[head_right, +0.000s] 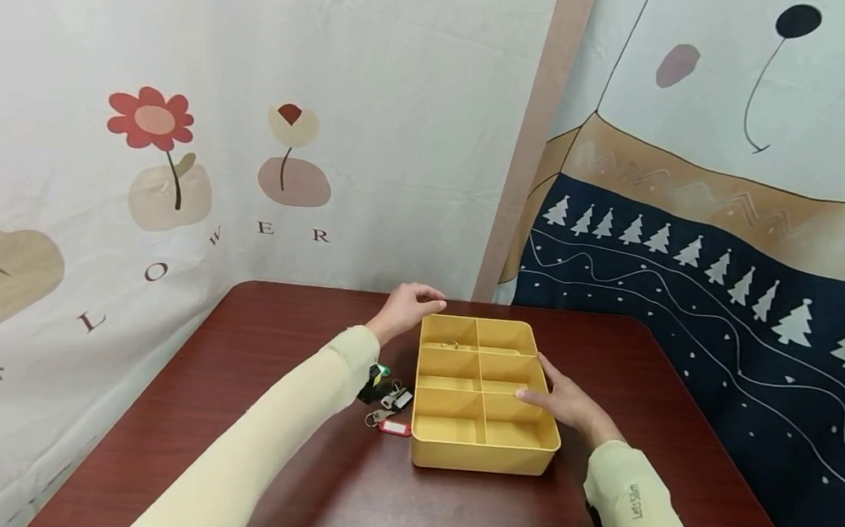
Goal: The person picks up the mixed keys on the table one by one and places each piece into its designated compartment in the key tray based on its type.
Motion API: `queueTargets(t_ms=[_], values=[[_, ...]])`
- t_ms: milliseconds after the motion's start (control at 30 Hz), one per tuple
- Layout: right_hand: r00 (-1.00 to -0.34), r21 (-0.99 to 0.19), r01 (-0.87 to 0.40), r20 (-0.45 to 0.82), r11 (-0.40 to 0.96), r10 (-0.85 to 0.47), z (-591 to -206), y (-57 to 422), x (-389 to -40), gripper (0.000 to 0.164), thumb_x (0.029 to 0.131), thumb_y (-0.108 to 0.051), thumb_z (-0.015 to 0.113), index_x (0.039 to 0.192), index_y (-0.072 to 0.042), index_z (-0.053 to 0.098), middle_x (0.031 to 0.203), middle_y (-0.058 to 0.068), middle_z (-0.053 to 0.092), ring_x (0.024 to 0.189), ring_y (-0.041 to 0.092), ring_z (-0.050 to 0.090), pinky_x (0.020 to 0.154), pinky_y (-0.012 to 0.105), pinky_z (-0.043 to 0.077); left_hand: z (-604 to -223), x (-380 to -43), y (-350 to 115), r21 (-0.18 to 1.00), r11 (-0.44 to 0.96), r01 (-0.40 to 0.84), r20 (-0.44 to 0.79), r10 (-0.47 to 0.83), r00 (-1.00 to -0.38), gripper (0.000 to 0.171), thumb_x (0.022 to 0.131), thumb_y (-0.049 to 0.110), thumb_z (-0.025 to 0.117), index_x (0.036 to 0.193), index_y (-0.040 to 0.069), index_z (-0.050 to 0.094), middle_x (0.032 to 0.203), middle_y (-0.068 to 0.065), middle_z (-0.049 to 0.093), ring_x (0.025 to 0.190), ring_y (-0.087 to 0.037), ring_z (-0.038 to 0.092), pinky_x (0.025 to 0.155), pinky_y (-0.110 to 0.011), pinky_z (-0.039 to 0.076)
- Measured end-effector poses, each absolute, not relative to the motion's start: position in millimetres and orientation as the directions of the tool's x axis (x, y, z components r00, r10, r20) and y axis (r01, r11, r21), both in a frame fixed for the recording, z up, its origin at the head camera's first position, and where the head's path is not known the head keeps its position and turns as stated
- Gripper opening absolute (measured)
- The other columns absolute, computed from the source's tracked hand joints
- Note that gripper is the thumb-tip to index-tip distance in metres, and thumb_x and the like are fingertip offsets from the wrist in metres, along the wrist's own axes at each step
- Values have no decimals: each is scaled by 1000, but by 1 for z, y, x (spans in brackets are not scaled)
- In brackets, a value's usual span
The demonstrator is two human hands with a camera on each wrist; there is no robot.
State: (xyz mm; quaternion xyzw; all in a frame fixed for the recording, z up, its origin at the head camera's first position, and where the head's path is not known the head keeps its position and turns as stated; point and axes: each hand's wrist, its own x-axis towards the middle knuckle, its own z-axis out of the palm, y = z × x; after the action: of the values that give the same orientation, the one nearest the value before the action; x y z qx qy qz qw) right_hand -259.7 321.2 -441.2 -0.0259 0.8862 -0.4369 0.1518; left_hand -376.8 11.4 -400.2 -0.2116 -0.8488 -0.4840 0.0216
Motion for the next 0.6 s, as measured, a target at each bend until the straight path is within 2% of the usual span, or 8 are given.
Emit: queueTargets(t_ms=[333, 500, 600], values=[[-954, -787, 70, -233, 614, -190, -441, 321, -259, 100, 93, -40, 68, 159, -6, 0, 156, 31, 21, 137, 45, 34, 109, 60, 30, -390, -375, -15, 836, 425, 348, 208, 342, -917, 26, 94, 26, 70, 115, 10, 73, 118, -5, 67, 105, -22, 61, 86, -36, 50], [-952, -779, 94, -253, 620, -173, -442, 321, -260, 102, 93, -43, 68, 159, -8, -1, 157, 30, 19, 139, 45, 30, 110, 61, 26, -389, -374, -29, 837, 430, 339, 188, 355, -916, 26, 94, 27, 71, 116, 13, 73, 121, -4, 65, 109, -22, 60, 88, -37, 50], [-954, -783, 80, -240, 616, -182, -443, 320, -261, 99, 94, -39, 68, 159, -7, -1, 157, 31, 20, 139, 46, 31, 110, 61, 27, -388, -372, -38, 837, 431, 337, 183, 361, -915, 25, 94, 27, 70, 116, 14, 73, 122, -3, 65, 112, -22, 59, 89, -39, 50]])
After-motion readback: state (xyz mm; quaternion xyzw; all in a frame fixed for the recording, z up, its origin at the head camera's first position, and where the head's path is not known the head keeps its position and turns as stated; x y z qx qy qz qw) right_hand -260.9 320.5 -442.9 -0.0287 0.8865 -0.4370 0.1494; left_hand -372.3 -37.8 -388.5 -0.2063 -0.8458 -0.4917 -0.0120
